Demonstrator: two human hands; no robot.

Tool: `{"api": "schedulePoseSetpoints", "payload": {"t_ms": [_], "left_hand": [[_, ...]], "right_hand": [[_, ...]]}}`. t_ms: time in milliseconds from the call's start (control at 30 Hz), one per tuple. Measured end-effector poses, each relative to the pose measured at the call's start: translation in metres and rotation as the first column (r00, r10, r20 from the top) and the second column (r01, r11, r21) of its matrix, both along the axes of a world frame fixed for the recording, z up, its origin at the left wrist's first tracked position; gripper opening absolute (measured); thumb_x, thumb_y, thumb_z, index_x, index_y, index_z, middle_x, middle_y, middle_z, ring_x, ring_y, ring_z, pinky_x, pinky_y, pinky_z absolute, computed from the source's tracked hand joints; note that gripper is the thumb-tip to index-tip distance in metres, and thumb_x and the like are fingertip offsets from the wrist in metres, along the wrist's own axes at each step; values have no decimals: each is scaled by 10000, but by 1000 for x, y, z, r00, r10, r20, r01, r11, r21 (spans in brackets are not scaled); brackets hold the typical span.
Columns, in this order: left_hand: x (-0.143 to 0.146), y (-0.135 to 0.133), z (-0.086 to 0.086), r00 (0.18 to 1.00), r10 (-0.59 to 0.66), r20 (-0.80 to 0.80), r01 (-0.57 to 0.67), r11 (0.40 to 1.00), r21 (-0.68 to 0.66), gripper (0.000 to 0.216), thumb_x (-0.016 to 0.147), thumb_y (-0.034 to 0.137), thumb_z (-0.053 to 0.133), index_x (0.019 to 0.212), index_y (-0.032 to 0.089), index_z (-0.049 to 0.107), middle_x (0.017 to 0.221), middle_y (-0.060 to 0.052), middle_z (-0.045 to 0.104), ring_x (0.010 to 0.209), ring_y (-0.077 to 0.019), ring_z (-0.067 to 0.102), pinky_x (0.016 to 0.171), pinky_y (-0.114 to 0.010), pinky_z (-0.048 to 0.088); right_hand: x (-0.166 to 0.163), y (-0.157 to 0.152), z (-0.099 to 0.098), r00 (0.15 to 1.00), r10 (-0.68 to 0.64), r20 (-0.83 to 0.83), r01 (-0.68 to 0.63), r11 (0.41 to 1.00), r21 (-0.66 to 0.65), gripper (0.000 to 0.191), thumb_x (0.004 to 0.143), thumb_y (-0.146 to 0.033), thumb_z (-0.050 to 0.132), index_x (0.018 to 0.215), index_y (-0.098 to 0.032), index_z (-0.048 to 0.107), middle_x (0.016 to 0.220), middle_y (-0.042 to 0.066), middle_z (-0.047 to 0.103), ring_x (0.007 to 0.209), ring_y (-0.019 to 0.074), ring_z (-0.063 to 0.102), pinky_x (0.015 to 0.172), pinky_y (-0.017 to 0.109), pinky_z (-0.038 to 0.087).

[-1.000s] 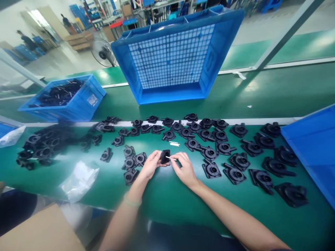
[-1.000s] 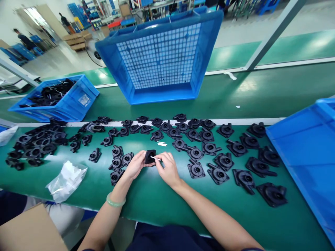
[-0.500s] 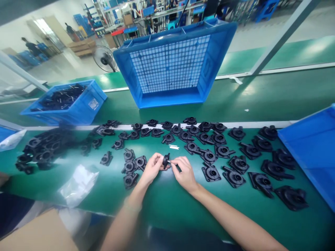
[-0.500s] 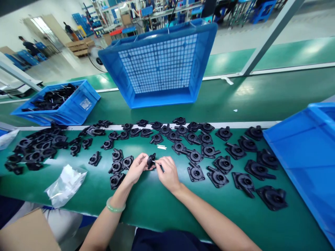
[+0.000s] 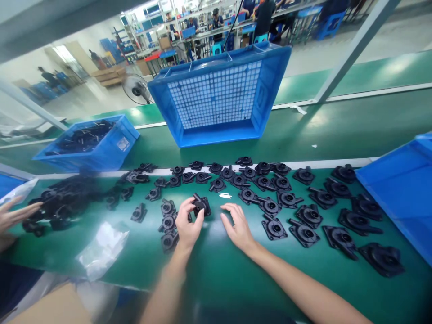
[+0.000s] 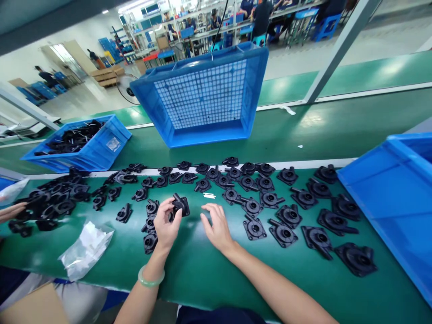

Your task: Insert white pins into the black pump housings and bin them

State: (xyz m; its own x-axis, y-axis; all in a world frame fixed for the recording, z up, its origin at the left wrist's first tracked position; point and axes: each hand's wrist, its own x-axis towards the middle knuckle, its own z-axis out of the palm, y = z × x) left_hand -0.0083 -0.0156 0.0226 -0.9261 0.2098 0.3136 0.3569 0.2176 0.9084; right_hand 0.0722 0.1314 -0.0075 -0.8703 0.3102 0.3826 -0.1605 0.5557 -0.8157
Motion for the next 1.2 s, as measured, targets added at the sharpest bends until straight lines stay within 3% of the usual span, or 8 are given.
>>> {"api": "schedulePoseSetpoints", "payload": {"t_ms": [133,333,567,700,867,967,1067,1200], "left_hand": [[2,8,-3,985,-170,7,167,959,-229,155,803,313,563,915,207,547,1131,-126,572,1108,-239,516,974,-390,391],[8,5,-7,982,-41,-186,8,985,-173,208,820,255,542,1013,201,486,1228,-152,514,1150,-227,496,964,-371,407],[11,10,-15,972,-231,-37,205,917,-343,207,832,330,514,990,196,526,1166,-130,546,1136,-245,502,987,-411,385],[12,12,-19,954,-233,189,277,926,-257,295,808,439,523,983,201,521,1116,-105,568,1034,-249,556,928,-417,429],[19,17,-8,832,-317,456,385,920,-64,469,783,586,471,1010,187,568,1091,-99,606,1010,-254,579,843,-366,497],[20,18,0,821,-249,514,263,964,46,559,720,642,521,1028,178,565,1088,-103,619,932,-242,619,742,-326,541],[15,18,3,842,-199,502,211,977,34,593,700,667,524,1009,164,584,987,-101,651,850,-232,644,727,-334,554],[13,17,0,883,-195,426,245,967,-65,613,661,710,515,908,165,647,922,-98,665,843,-253,647,739,-361,565]], "right_hand": [[1,1,0,1000,3,-1,-3,1000,-9,197,908,-221,452,1097,-204,502,1071,88,542,1045,227,473,911,414,401],[1,1,-2,1000,1,6,-1,1000,-20,202,910,-226,448,1106,-202,494,1075,85,539,1045,218,469,908,406,405],[4,-3,4,998,60,5,-60,998,-30,292,903,-261,448,1188,-200,450,1134,95,528,1068,214,475,935,390,409],[7,-4,7,982,187,31,-187,982,20,488,858,-326,532,1297,-181,378,1276,113,442,1196,207,410,1021,356,361],[9,1,15,977,178,115,-183,983,33,301,892,-269,483,1183,-194,496,1293,103,430,1217,179,413,1021,321,362],[16,8,27,992,117,37,-118,993,22,242,886,-228,468,1120,-186,513,1306,114,412,1226,178,401,1022,327,359],[29,13,32,996,80,-50,-80,997,5,244,879,-229,460,1115,-171,491,1319,133,387,1251,191,370,1031,347,350],[51,19,31,964,216,155,-237,962,133,190,873,-256,490,1054,-207,519,1283,108,441,1191,199,451,990,325,405]]}}
